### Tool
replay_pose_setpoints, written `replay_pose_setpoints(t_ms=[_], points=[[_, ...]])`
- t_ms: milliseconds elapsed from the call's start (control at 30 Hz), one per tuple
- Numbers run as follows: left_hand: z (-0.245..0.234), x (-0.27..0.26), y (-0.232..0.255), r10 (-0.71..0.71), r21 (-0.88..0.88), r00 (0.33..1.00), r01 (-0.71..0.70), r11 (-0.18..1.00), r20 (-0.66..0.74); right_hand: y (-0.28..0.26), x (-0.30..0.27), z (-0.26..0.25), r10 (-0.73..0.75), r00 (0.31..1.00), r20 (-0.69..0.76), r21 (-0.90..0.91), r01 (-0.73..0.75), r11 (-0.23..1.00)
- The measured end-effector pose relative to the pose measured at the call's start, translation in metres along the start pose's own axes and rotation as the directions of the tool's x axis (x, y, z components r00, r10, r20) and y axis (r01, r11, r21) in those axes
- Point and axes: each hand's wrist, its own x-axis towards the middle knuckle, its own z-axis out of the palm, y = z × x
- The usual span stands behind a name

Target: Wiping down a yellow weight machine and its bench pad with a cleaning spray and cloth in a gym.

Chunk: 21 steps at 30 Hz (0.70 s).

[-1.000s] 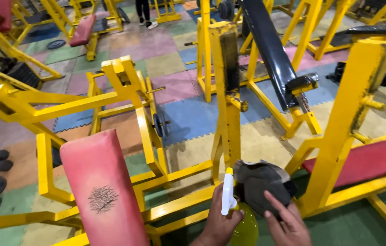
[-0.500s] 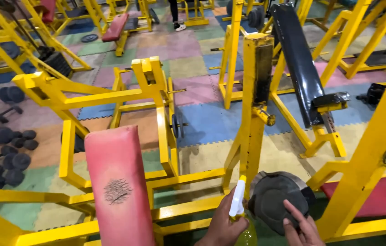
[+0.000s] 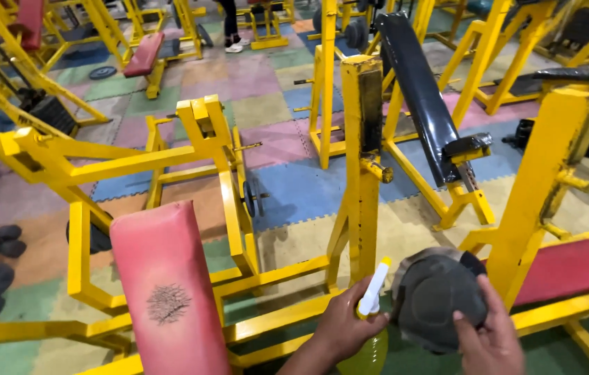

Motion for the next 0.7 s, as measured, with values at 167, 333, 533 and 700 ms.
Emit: replay_pose_setpoints(t_ms=[167, 333, 533, 700], points=[[-0.011, -0.002, 0.009, -0.037, -0.101, 0.999, 0.04, 0.994, 0.038, -0.072, -0.006, 0.024, 0.139, 0.989, -0.057, -0.027, -0.141, 0.99], [-0.021, 0.005, 0.011, 0.069, -0.043, 0.997, -0.068, 0.997, 0.039, -0.113, -0.009, 0.042, 0.315, 0.932, -0.178, 0.118, -0.298, 0.947], [-0.029, 0.007, 0.02, -0.026, -0.233, 0.996, 0.046, 0.971, 0.087, -0.137, -0.015, 0.045, 0.504, 0.839, -0.205, 0.25, -0.453, 0.856], [-0.031, 0.008, 0.017, -0.015, -0.184, 0.992, 0.038, 0.982, 0.125, -0.178, -0.021, 0.069, 0.439, 0.879, -0.185, 0.288, -0.378, 0.88]])
